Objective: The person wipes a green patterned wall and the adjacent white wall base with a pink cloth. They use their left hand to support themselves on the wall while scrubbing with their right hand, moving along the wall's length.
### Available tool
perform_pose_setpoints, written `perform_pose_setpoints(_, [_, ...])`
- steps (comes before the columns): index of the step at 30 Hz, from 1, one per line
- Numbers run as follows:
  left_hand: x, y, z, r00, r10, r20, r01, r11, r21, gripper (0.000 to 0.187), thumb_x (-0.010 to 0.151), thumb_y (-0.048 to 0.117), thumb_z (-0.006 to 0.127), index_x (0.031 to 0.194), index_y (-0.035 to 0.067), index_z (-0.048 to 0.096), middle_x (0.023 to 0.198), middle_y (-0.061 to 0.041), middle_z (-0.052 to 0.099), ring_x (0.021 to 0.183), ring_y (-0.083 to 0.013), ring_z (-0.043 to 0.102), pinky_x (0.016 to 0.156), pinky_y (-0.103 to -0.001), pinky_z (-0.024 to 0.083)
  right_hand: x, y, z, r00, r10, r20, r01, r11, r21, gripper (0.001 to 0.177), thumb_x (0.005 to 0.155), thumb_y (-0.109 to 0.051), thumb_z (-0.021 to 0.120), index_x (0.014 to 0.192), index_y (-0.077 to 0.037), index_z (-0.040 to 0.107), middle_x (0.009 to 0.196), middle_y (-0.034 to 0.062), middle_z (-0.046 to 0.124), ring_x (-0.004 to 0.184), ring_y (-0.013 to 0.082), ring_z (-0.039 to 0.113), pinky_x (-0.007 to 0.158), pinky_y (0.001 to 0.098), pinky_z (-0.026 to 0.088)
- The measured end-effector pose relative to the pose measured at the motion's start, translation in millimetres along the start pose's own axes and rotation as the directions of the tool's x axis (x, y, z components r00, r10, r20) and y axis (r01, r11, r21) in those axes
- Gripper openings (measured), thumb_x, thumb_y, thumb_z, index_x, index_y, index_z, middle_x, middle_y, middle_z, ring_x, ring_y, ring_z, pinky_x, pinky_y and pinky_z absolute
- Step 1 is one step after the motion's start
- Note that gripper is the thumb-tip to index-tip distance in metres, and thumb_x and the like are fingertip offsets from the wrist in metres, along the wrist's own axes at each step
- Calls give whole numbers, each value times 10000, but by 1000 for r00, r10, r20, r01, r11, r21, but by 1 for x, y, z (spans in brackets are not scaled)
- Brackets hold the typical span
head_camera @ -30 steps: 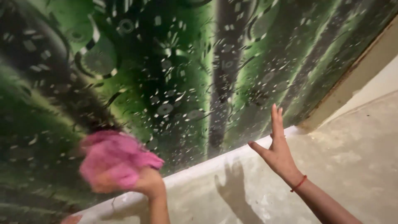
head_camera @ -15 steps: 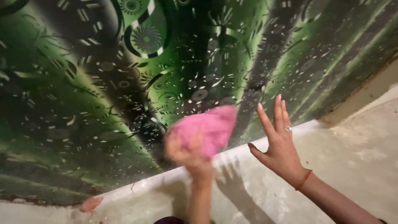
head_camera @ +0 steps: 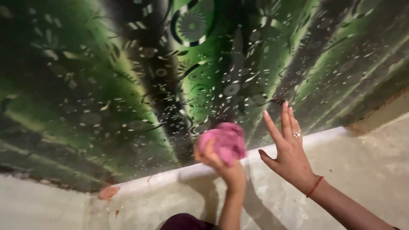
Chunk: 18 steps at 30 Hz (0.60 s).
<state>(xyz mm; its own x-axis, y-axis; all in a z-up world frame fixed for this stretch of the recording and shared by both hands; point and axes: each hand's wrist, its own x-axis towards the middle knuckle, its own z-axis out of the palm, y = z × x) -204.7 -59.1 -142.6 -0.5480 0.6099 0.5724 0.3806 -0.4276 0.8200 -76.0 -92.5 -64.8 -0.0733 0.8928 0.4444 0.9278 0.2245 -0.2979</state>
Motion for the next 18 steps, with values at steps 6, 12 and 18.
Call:
perform_pose_setpoints(6, [49, -1, -26, 1000, 11, 15, 6, 561, -828, 224, 1090, 82, 482, 1289, -20, 463, 1178, -246, 538, 1044, -339, 608, 870, -462, 551, -4, -1, 5, 1000, 28, 7, -28, 999, -21, 1042, 688, -255, 815, 1574, -147, 279, 1654, 300, 31, 1525, 508, 104, 1184, 567, 209])
perform_pose_setpoints(12, [80, -112, -58, 772, -324, -547, 160, 932, -326, 351, 1046, 181, 601, 1310, 46, 415, 1274, -142, 526, 1131, -281, 564, 1024, -491, 518, -10, 9, 5, 998, 52, 18, -53, 998, 39, 1018, 713, -248, 793, 1580, -152, 269, 1663, 297, 25, 1536, 498, 108, 1187, 560, 219])
perform_pose_setpoints(18, [22, -88, -42, 532, -827, -182, 589, 516, -623, 490, 964, 76, 629, 1370, 129, 360, 1319, -96, 524, 1148, -235, 566, 1020, -451, 518, -18, -3, 3, 996, 54, 72, -62, 990, 123, 1018, 726, -228, 790, 1587, -143, 254, 1668, 291, -12, 1524, 508, 124, 1176, 545, 242])
